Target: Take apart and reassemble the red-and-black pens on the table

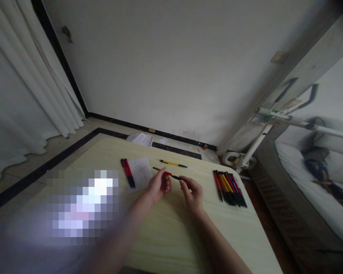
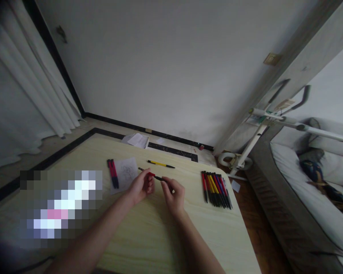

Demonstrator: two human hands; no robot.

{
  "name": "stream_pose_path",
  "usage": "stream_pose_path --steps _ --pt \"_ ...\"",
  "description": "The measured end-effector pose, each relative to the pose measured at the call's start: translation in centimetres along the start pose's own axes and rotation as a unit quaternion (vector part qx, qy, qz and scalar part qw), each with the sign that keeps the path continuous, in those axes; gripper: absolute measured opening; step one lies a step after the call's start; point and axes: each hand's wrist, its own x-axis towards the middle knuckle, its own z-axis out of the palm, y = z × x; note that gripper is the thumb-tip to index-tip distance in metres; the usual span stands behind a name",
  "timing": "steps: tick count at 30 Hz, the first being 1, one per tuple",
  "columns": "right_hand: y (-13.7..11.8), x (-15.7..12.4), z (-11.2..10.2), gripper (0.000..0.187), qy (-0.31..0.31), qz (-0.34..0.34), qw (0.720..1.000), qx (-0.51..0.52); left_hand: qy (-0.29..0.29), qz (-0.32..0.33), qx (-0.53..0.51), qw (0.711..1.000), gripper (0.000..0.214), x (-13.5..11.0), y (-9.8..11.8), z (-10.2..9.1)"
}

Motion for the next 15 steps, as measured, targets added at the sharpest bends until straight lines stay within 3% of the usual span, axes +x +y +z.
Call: stream_pose_path --steps 15 --pt "0.05 -0.08 -0.01 0.030 0.002 0.018 1.000 0.008 0.014 -0.010 0.013 1.000 0.034 -0.15 0.12 0.30"
